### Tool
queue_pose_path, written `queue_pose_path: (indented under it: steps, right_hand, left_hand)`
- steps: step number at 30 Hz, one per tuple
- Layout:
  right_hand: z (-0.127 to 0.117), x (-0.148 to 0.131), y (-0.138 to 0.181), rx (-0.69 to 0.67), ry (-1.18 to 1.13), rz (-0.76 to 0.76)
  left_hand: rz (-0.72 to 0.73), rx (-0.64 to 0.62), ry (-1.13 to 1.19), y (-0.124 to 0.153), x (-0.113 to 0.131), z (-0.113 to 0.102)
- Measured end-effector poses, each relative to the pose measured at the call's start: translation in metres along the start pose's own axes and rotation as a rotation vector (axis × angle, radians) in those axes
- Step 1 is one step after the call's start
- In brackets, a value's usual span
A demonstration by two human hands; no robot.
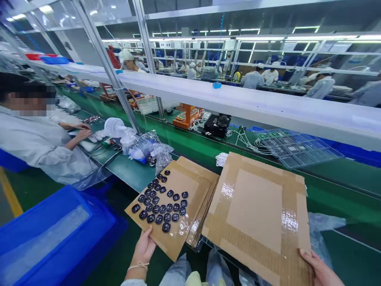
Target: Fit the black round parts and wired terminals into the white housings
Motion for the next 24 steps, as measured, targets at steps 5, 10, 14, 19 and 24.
queue_pose_path:
  steps: [5, 10, 14, 19, 24]
  right_hand:
    - [0.025, 0.034, 0.036, 0.0, -0.092, 0.069]
    - [0.04, 0.049, 0.053, -0.006, -0.173, 0.059]
    - [0.048, 0.047, 0.059, -0.007, -0.144, -0.003]
    - [0.077, 0.042, 0.063, -0.08, -0.075, -0.076]
    - [0.133, 0.06, 0.072, -0.185, -0.145, -0.026]
  left_hand:
    - [-0.034, -0.039, -0.046, -0.011, 0.021, -0.008]
    - [-0.016, -0.066, -0.064, -0.016, 0.047, -0.015]
    - [0.04, -0.078, -0.074, -0.013, 0.076, -0.023]
    - [0.147, -0.034, -0.089, 0.002, 0.132, -0.054]
    - [0.27, 0.071, -0.094, 0.03, 0.195, -0.1]
Point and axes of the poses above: each hand's wrist, its own y-axis away from the middle knuckle, its own z-axis out of the palm, x = y × z, the point moved 10 cm from there along -y, towards the middle knuckle, and after that the axes turned 3 degrees about x, right-handed, at the moved point
